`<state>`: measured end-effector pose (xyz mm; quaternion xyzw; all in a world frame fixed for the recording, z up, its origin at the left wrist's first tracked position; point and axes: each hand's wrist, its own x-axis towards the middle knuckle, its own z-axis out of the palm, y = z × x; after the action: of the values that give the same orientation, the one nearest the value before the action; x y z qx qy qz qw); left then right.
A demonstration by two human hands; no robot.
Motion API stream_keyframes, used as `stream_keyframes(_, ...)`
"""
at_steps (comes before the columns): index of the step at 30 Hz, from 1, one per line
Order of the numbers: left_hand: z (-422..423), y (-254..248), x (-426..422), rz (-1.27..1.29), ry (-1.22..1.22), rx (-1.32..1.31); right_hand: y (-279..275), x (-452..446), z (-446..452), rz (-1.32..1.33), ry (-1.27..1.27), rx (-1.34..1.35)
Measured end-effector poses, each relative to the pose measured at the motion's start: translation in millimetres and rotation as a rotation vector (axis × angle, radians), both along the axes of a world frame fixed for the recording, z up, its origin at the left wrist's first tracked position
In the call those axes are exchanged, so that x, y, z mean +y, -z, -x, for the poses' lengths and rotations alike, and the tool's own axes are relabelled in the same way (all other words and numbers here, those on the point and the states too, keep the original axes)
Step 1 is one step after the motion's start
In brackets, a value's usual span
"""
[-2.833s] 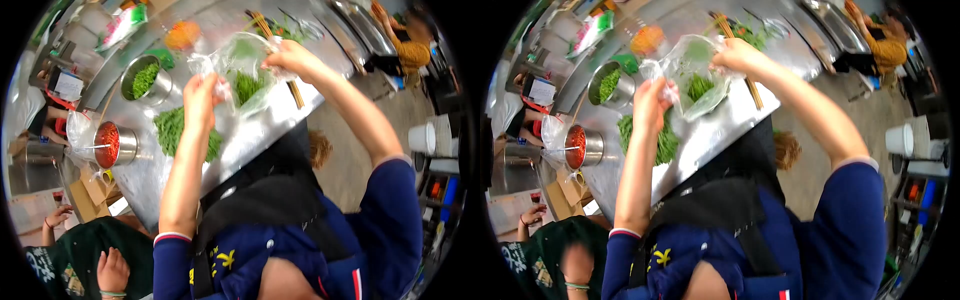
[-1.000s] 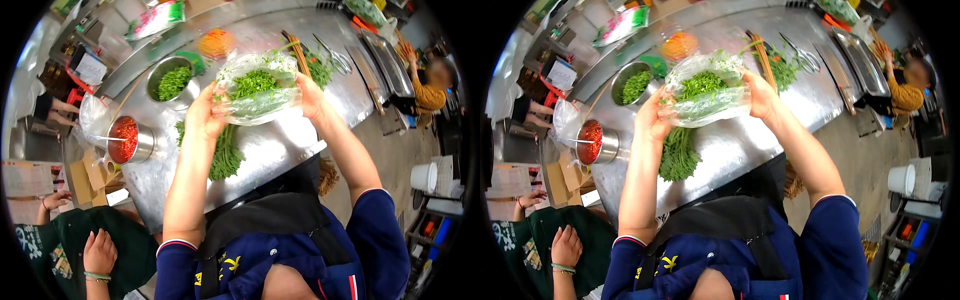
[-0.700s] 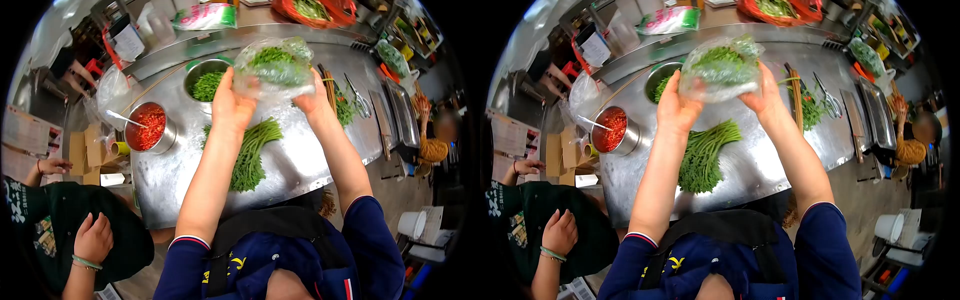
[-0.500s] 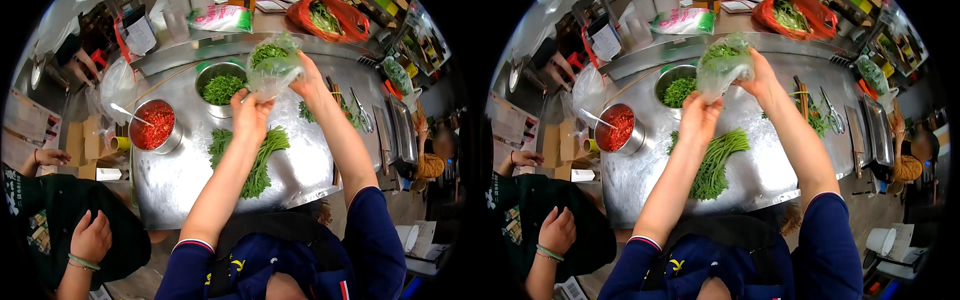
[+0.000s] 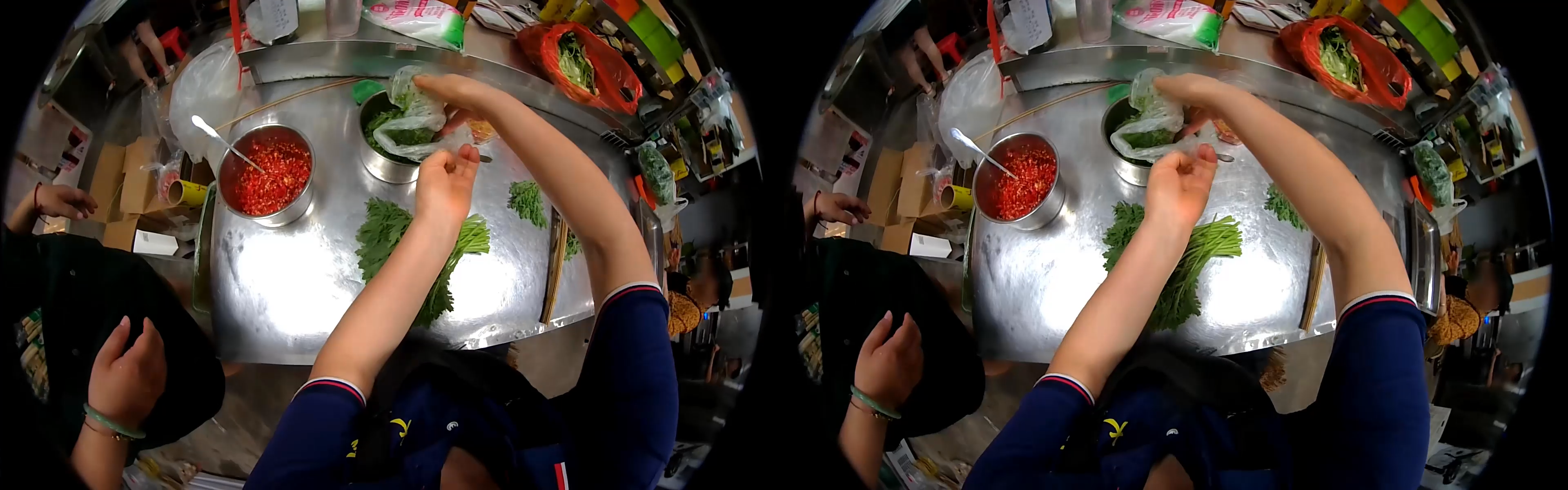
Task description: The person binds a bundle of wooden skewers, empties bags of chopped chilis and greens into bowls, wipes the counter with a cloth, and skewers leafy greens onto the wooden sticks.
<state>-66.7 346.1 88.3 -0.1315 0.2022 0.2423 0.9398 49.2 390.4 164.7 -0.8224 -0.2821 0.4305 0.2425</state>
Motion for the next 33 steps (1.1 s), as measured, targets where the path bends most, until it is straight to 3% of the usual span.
stream_keyframes(1, 1.6, -0.1, 0.3, -0.029, 0.01, -0.003, 8.1, 5.9, -5.4, 0.027, -0.141, -0.224)
stream_keyframes(7, 6.2, 6.1, 7.0, -0.205, 0.17, -0.057, 8.5, 28.7, 4.4, 0.225, -0.333, -0.513)
stream_keyframes(10, 11.4, 10.3, 12.6, -0.332, 0.251, -0.076, 18.1, 33.8, -11.9, -0.015, -0.354, -0.762)
stream_keyframes(13, 10.5, 13.5, 15.8, -0.387, 0.326, -0.023, 29.5, 24.3, -4.5, 0.066, -0.499, -0.922)
stream_keyframes(16, 13.5, 18.8, 10.1, -0.378, 0.381, 0.007, 17.6, 25.3, 0.9, -0.007, -0.33, -0.967)
stream_keyframes(17, 12.4, 21.8, 11.1, -0.381, 0.384, 0.001, 22.9, 25.2, -3.6, 0.083, -0.381, -0.948)
stream_keyframes(20, 9.0, 17.6, 12.4, -0.404, 0.384, -0.012, 23.1, 22.9, -0.2, -0.117, -0.237, -1.027)
stream_keyframes(23, 11.3, 17.5, 12.3, -0.409, 0.381, -0.002, 18.1, 21.3, -5.1, 0.024, -0.512, -0.981)
stream_keyframes(26, 9.9, 8.7, 9.7, -0.421, 0.39, 0.001, 14.8, 17.6, -8.4, -0.134, -0.297, -1.077)
stream_keyframes(27, 13.2, 7.7, 10.3, -0.425, 0.391, 0.016, 11.5, 16.1, -10.8, -0.143, -0.354, -1.046)
stream_keyframes(31, 12.2, 1.5, 6.4, -0.461, 0.37, -0.009, 7.8, 14.2, -23.2, -0.312, -0.192, -1.036)
stream_keyframes(33, 12.4, 0.9, 6.1, -0.493, 0.354, -0.008, 8.2, 9.7, -20.0, -0.296, -0.341, -0.877)
